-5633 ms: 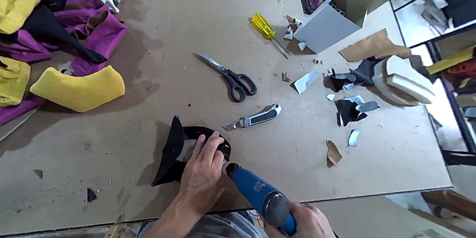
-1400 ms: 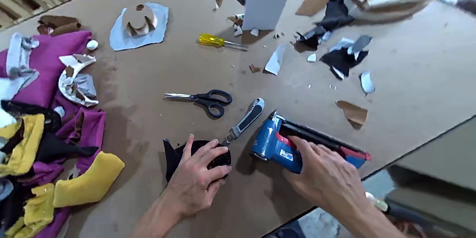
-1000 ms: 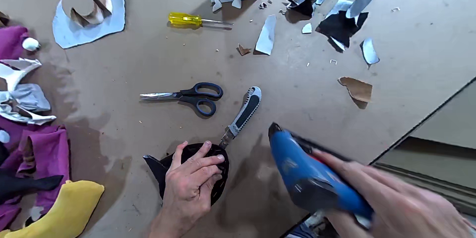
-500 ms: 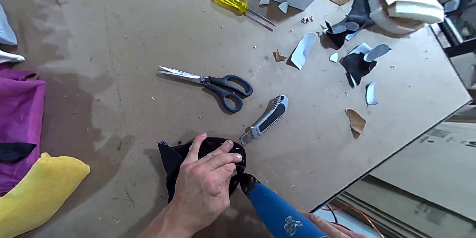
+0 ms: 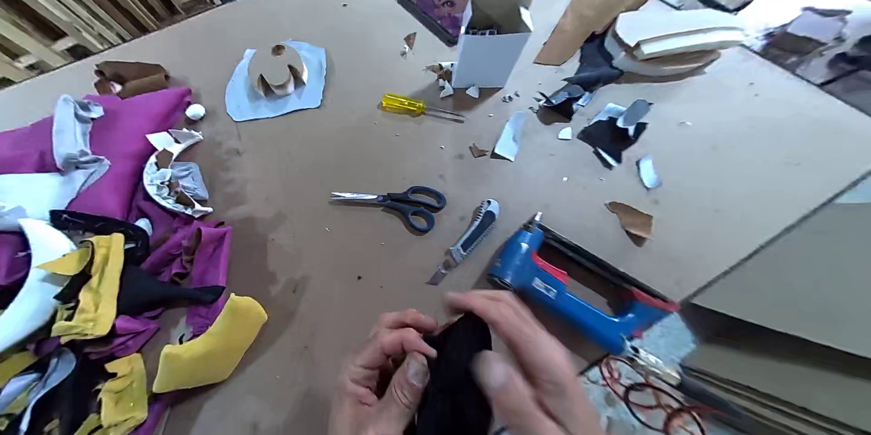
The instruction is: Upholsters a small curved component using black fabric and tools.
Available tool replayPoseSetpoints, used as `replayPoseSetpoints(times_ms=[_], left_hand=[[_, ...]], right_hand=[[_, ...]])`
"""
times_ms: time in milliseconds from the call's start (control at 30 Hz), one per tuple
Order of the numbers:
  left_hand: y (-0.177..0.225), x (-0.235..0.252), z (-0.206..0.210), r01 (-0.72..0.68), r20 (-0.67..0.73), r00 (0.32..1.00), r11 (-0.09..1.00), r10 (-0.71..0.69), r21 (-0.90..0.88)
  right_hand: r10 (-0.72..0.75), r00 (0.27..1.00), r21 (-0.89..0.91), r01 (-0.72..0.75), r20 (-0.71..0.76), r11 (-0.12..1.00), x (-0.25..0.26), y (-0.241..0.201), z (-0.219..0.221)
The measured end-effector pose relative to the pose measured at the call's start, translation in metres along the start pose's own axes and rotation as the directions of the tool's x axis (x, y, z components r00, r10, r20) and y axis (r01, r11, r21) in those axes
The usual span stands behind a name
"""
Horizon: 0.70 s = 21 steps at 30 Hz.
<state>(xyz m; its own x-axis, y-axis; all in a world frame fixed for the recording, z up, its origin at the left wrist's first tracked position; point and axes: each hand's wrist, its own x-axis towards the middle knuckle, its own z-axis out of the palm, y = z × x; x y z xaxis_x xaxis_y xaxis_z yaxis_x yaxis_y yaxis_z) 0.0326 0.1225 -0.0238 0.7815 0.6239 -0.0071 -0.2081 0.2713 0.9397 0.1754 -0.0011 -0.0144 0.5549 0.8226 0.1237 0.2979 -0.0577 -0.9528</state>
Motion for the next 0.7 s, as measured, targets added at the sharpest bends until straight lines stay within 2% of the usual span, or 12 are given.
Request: replayPoseSetpoints(times_ms=[67, 133, 267, 367, 533, 600, 700], left_hand=[[0.006, -0.021, 0.023, -0.032, -0.031, 0.999, 0.999, 0.032, 0.014], [0.010, -0.034, 0.026, -0.136, 0.011, 0.991, 0.986, 0.136, 0.097], [0.022, -0.052, 0.017, -0.317, 0.198, 0.944, 0.896, 0.265, 0.312], [0.030, -0.060, 0.021, -0.426, 0.278, 0.902, 0.775, 0.329, 0.466], [0.043, -0.067, 0.028, -0.635, 0.458, 0.772, 0.561, 0.441, 0.530], [0.045, -0.075, 0.035, -0.660, 0.463, 0.751, 0.507, 0.472, 0.554], [0.038, -0.091, 0.049, -0.590, 0.363, 0.806, 0.581, 0.468, 0.560]], right_hand=[[-0.024, 0.998, 0.189, 0.033, -0.054, 0.981, -0.008, -0.002, 0.018], [-0.007, 0.999, 0.258, 0.019, -0.046, 0.966, -0.016, -0.005, 0.017], [0.026, 1.000, 0.245, -0.026, 0.004, 0.969, -0.030, -0.010, 0.005], [0.030, 0.998, 0.247, -0.044, 0.058, 0.968, -0.042, -0.015, 0.000], [0.006, 0.985, 0.263, -0.051, 0.170, 0.963, -0.058, -0.023, -0.010], [0.001, 0.981, 0.318, -0.064, 0.193, 0.946, -0.064, -0.026, -0.014], [-0.008, 0.985, 0.436, -0.070, 0.174, 0.897, -0.073, -0.024, -0.016]])
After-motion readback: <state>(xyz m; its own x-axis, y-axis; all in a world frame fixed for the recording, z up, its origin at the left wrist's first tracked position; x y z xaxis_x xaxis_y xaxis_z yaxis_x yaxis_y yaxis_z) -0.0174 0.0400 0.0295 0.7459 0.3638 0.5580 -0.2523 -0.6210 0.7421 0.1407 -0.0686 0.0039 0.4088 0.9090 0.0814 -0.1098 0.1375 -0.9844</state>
